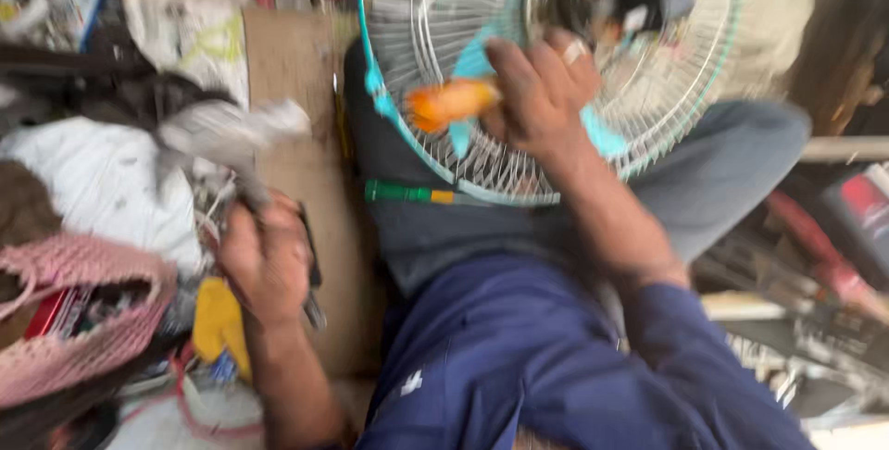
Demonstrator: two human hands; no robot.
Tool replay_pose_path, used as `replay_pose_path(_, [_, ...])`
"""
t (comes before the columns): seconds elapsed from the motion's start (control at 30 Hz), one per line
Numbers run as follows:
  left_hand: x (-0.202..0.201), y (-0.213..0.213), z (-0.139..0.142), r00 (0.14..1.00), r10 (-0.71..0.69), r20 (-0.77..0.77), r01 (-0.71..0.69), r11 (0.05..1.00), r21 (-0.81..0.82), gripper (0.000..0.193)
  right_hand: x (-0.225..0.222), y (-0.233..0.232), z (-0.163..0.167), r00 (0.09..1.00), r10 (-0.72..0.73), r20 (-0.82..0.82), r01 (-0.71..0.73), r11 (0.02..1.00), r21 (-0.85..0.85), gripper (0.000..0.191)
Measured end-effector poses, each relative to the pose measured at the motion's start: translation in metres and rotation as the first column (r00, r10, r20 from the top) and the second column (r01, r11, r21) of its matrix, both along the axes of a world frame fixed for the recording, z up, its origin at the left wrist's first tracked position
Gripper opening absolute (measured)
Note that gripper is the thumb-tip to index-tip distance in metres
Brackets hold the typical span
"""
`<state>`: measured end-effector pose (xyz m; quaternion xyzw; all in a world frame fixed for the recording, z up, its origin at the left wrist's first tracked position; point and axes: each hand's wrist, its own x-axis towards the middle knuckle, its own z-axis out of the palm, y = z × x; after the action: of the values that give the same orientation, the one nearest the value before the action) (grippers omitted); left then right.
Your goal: The person repairs a standing fan by removing the front grill, using a screwdriver and hammer to adjust the motor housing, and reconnecting wires. The person then reattaches the grill and secures it.
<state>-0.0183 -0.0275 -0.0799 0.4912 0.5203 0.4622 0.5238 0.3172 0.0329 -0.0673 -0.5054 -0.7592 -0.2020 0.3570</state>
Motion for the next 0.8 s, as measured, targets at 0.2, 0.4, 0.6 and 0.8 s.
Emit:
replay_pose_path(0.2, [-0.024,-0.011,0.015,0.970,0.111,0.215,-0.140,0.982,0.126,0.028,-0.017,-0.001,0.006,0.981,0.171,0.096,-0.184,0.970,0.161,0.032])
replay_pose_path(0.4, [-0.013,0.007,0.018,0.975,0.164,0.148,-0.175,0.982,0.068,0.029,-0.014,0.004,0.024,0.972,0.227,0.055,-0.234,0.957,0.173,0.030])
replay_pose_path(0.6, [-0.004,0.039,-0.030,0.900,0.253,-0.356,-0.230,0.967,0.107,0.015,-0.010,-0.004,0.033,0.964,0.263,0.046,-0.266,0.956,0.122,0.030])
replay_pose_path(0.8, [0.018,0.110,-0.066,0.663,0.342,-0.666,0.032,0.876,0.481,0.040,0.025,-0.089,0.069,0.933,0.359,-0.030,-0.332,0.825,-0.457,0.041])
